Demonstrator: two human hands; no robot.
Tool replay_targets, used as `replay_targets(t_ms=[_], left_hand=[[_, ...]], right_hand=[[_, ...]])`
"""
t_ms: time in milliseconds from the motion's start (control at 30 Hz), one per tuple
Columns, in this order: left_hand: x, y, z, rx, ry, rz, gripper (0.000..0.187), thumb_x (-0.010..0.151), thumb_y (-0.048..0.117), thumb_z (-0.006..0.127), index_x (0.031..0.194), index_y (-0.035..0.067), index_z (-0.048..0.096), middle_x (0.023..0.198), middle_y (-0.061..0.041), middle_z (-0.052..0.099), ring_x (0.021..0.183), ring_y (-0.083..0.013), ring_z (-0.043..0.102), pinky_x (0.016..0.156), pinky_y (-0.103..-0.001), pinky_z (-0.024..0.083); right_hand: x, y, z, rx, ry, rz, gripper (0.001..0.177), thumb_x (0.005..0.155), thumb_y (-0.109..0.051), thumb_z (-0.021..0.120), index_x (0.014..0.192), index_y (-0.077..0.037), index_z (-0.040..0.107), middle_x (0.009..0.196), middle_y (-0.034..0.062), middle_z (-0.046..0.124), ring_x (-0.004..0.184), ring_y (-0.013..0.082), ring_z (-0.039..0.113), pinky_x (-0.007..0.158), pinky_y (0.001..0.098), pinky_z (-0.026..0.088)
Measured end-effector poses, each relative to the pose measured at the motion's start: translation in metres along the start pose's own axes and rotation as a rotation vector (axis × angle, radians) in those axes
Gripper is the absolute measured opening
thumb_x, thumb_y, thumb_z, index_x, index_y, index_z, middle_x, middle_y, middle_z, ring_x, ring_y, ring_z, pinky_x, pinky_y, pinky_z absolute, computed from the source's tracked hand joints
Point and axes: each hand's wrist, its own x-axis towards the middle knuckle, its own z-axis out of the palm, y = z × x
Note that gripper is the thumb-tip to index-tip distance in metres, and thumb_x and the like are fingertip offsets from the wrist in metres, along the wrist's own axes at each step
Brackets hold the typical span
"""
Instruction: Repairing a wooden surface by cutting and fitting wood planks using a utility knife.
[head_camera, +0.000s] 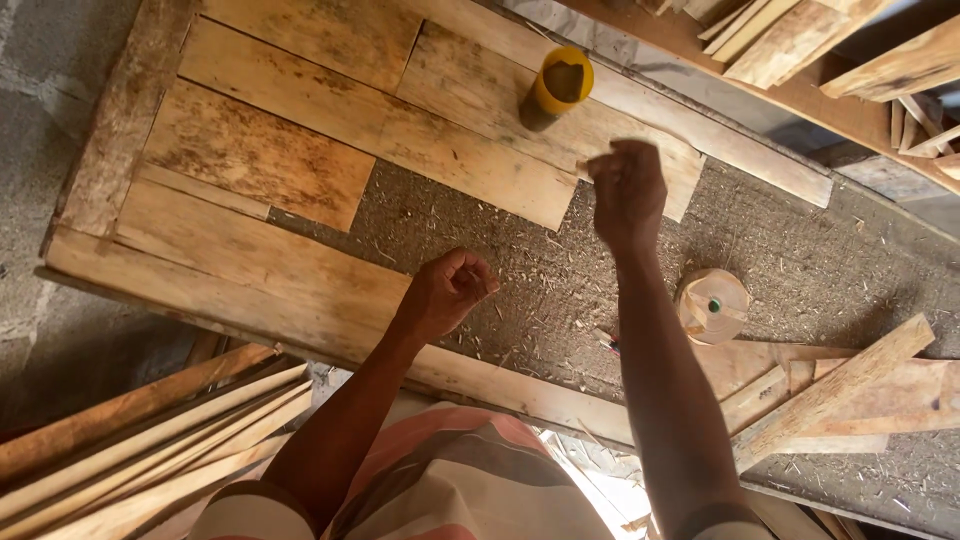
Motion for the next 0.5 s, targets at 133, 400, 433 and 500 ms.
replay_targets(t_ms=[133, 400, 433, 500], left_hand=[[0.008, 0.003, -0.026, 0.000, 0.018, 0.031, 0.027, 0.094, 0.027, 0.077, 0.100, 0.005, 0.064, 0.085, -0.002, 0.069, 0.073, -0.0091, 0.065, 0.067, -0.026, 0.056], [-0.002, -0.006, -0.062, 0.105, 0.084, -0.052, 0.030, 0.094, 0.032, 0.074, 0.104, 0.005, 0.065, 0.088, -0.007, 0.075, 0.080, -0.0152, 0.074, 0.072, -0.030, 0.061], [-0.003, -0.010, -0.066, 0.102, 0.086, -0.056, 0.030, 0.094, 0.032, 0.074, 0.104, 0.005, 0.065, 0.088, -0.007, 0.075, 0.080, -0.0152, 0.074, 0.072, -0.030, 0.061], [-0.005, -0.020, -0.070, 0.119, 0.096, -0.076, 0.031, 0.093, 0.033, 0.074, 0.103, 0.005, 0.065, 0.090, -0.006, 0.077, 0.080, -0.0158, 0.074, 0.073, -0.032, 0.061]], right_hand=[[0.072, 0.003, 0.017, 0.009, -0.012, 0.049, 0.027, 0.099, 0.010, 0.056, 0.125, 0.003, 0.049, 0.097, 0.0109, 0.078, 0.088, 0.0151, 0.076, 0.071, 0.0267, 0.060], [0.144, 0.047, 0.051, -0.128, -0.160, 0.126, 0.044, 0.089, 0.004, 0.077, 0.124, -0.001, 0.051, 0.097, 0.0164, 0.077, 0.088, 0.0225, 0.076, 0.072, 0.0314, 0.061], [0.146, 0.043, 0.054, -0.129, -0.165, 0.128, 0.044, 0.089, 0.004, 0.077, 0.124, -0.001, 0.051, 0.097, 0.0164, 0.077, 0.088, 0.0225, 0.076, 0.072, 0.0314, 0.061], [0.145, 0.036, 0.055, -0.339, -0.172, 0.081, 0.046, 0.087, 0.002, 0.081, 0.122, -0.001, 0.052, 0.096, 0.0186, 0.078, 0.089, 0.0277, 0.078, 0.073, 0.0348, 0.062]])
